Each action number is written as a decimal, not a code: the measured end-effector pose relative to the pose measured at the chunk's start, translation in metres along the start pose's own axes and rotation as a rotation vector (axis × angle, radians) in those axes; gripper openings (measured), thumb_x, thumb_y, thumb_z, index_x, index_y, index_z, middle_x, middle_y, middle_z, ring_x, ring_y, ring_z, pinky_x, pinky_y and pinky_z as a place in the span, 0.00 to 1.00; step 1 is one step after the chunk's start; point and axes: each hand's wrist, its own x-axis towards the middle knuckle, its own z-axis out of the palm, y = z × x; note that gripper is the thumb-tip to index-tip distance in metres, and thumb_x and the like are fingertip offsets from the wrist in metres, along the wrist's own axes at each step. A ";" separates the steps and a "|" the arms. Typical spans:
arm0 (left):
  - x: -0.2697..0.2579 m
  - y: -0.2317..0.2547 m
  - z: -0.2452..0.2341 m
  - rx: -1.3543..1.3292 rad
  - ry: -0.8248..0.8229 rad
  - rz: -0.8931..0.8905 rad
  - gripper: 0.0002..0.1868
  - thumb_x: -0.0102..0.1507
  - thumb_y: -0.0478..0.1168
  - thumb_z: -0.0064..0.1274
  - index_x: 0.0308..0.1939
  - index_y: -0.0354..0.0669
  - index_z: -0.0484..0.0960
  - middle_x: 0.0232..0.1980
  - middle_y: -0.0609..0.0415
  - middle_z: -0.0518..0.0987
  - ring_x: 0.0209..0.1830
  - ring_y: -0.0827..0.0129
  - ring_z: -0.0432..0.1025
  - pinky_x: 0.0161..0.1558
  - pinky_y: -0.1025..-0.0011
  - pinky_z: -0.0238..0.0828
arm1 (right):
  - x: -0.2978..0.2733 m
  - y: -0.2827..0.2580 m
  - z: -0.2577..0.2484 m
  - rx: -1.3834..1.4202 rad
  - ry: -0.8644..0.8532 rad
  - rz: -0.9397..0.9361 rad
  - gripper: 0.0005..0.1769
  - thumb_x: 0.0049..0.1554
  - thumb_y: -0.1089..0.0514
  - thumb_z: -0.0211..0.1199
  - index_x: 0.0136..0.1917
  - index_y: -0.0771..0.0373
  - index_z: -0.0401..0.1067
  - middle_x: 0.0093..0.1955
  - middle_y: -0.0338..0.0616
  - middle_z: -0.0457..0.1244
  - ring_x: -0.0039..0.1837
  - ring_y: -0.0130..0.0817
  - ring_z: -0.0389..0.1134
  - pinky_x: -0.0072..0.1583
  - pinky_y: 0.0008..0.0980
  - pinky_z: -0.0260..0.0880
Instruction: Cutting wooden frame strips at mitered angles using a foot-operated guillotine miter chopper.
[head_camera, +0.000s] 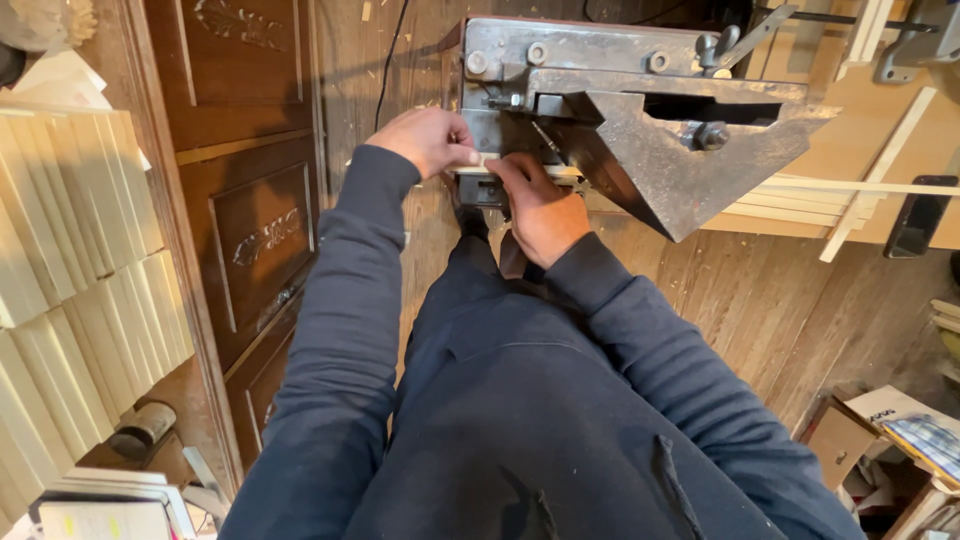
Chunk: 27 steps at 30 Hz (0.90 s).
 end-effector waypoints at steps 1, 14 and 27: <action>0.004 -0.009 0.001 0.002 0.001 0.006 0.18 0.56 0.51 0.69 0.39 0.44 0.85 0.37 0.48 0.84 0.42 0.57 0.78 0.49 0.61 0.72 | 0.001 0.001 0.001 -0.004 0.005 0.001 0.26 0.59 0.68 0.55 0.70 0.57 0.67 0.64 0.46 0.62 0.53 0.52 0.71 0.50 0.43 0.73; 0.016 -0.030 0.015 -0.176 0.031 0.063 0.10 0.60 0.33 0.50 0.43 0.48 0.84 0.39 0.50 0.82 0.39 0.58 0.78 0.44 0.62 0.73 | 0.001 0.000 0.005 -0.057 -0.035 0.081 0.25 0.59 0.67 0.56 0.69 0.56 0.68 0.64 0.45 0.63 0.50 0.51 0.71 0.48 0.44 0.73; 0.025 -0.041 0.021 -0.242 -0.036 0.181 0.14 0.62 0.31 0.46 0.48 0.49 0.83 0.40 0.42 0.80 0.44 0.49 0.76 0.48 0.56 0.73 | -0.005 0.003 0.010 -0.063 -0.042 0.121 0.29 0.58 0.66 0.56 0.72 0.53 0.66 0.70 0.48 0.61 0.51 0.53 0.72 0.49 0.45 0.73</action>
